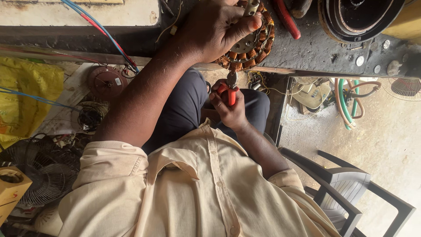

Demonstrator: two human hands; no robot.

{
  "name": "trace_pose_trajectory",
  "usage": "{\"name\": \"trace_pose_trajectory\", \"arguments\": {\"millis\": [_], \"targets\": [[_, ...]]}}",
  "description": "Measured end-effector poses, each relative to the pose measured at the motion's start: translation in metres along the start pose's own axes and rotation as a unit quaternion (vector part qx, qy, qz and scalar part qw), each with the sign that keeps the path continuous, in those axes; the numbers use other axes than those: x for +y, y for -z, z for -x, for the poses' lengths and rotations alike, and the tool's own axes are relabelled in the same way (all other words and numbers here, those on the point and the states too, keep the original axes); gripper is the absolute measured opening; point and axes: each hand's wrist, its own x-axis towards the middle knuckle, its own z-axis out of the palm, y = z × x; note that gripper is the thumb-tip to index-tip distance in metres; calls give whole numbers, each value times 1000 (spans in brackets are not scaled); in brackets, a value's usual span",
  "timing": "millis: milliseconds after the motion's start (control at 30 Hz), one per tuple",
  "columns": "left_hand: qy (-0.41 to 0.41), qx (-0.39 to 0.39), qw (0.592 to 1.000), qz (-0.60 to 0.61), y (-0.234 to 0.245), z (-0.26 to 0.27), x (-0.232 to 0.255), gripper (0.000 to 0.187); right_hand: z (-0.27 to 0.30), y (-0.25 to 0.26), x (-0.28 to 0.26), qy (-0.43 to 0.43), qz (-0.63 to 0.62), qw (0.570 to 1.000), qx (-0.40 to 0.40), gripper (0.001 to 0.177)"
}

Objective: The person uses pliers to trim and adjust copper windings on a circular electrical component, likely a motor armature, at a cluttered workbench. They repeatedly reposition the component and use the pliers to pull and cut wires.

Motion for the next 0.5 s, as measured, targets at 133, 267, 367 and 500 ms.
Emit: {"name": "trace_pose_trajectory", "arguments": {"millis": [133, 267, 367, 500], "targets": [[54, -35, 998, 6, 1, -2, 3, 71, -9, 10, 3, 74, 23, 997, 16, 20], [1, -1, 1000, 9, 4, -5, 5, 69, -11, 25, -3, 82, 193, 978, 17, 23], [70, -50, 996, -19, 8, -14, 4, 67, -16, 22, -7, 88, 132, 987, -5, 31], [80, -54, 995, -23, 5, -3, 8, 65, -8, 9, -15, 78, 168, 983, 3, 37]]}}
